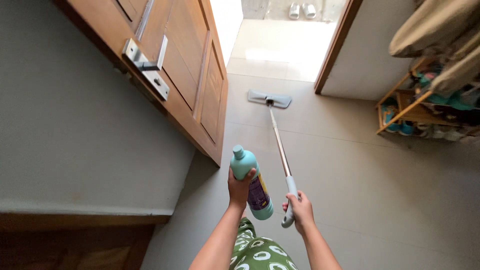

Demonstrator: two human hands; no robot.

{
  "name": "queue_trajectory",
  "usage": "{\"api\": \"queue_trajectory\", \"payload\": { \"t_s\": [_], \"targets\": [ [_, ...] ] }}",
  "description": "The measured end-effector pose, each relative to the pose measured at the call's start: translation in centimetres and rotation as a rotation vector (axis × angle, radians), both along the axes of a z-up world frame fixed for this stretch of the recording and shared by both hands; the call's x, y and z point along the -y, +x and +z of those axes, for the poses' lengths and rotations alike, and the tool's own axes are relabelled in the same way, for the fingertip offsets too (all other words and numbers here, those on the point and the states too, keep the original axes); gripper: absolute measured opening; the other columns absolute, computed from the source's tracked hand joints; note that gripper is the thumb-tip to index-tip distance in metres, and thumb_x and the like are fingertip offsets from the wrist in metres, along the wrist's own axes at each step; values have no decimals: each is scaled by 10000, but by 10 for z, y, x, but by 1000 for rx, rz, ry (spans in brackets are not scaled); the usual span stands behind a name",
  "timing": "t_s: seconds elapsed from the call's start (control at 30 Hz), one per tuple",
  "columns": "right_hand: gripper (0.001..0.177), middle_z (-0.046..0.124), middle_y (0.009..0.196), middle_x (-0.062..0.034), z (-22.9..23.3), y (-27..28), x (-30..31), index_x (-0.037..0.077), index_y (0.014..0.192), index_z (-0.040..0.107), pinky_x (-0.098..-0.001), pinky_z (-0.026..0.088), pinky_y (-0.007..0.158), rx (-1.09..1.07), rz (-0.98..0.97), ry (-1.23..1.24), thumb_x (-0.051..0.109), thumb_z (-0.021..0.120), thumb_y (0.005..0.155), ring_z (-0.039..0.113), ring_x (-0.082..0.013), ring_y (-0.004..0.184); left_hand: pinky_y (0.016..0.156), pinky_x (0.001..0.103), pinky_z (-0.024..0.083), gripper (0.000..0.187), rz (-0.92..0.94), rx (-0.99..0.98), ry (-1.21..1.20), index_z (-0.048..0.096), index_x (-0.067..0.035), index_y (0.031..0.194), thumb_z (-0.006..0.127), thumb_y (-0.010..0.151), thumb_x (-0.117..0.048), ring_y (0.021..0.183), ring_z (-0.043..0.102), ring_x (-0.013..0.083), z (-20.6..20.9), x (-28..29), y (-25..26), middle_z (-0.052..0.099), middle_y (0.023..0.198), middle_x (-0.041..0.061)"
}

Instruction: The person is mopping the floor while holding a bottle of cleaning solution.

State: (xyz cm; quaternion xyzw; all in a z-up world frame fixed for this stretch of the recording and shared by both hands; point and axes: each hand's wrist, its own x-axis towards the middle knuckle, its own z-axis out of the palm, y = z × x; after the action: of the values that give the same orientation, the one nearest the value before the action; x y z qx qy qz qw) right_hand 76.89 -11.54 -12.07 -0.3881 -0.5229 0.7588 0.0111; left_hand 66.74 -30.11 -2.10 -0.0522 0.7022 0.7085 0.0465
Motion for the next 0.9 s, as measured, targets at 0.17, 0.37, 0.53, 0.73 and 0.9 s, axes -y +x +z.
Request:
{"api": "queue_trajectory", "payload": {
  "t_s": [0.17,0.37,0.53,0.73,0.9],
  "targets": [
    [302,552,767,-71,11,87,-4,9,1160,619,-328,531,528,-21,-115,-142,260,570,1000,567,-153,561,956,374,534,716,35,-21,157,521,-89,1334,842,775,-402,1087,638,195,-15,-7,74,644,1187,62],
    [291,740,954,-121,64,135,-19,-46,1156,581,-299,506,506,-64,-47,150,197,553,998,579,-133,579,944,373,554,685,51,-124,67,491,-89,1310,839,804,-390,1077,640,196,-8,-10,97,621,1169,68],
    [311,719,963,-77,159,148,4,-15,1221,571,-302,542,486,-1,-78,336,199,529,1000,592,-123,580,911,379,556,690,61,-161,-33,498,-112,1317,853,771,-340,1069,638,196,12,-12,98,627,1176,69],
    [334,714,908,-83,197,104,17,29,1268,537,-322,475,418,84,10,413,197,545,979,557,-142,512,919,379,566,684,-55,13,78,513,-127,1311,856,758,-338,1065,661,200,35,-2,84,656,1163,63],
    [476,692,813,-162,218,37,13,56,1302,547,-388,506,504,222,127,634,360,660,954,635,-243,593,927,356,562,686,-120,-37,-148,581,-133,1300,884,722,-346,1055,687,164,67,11,54,716,1145,31]
  ]
}}
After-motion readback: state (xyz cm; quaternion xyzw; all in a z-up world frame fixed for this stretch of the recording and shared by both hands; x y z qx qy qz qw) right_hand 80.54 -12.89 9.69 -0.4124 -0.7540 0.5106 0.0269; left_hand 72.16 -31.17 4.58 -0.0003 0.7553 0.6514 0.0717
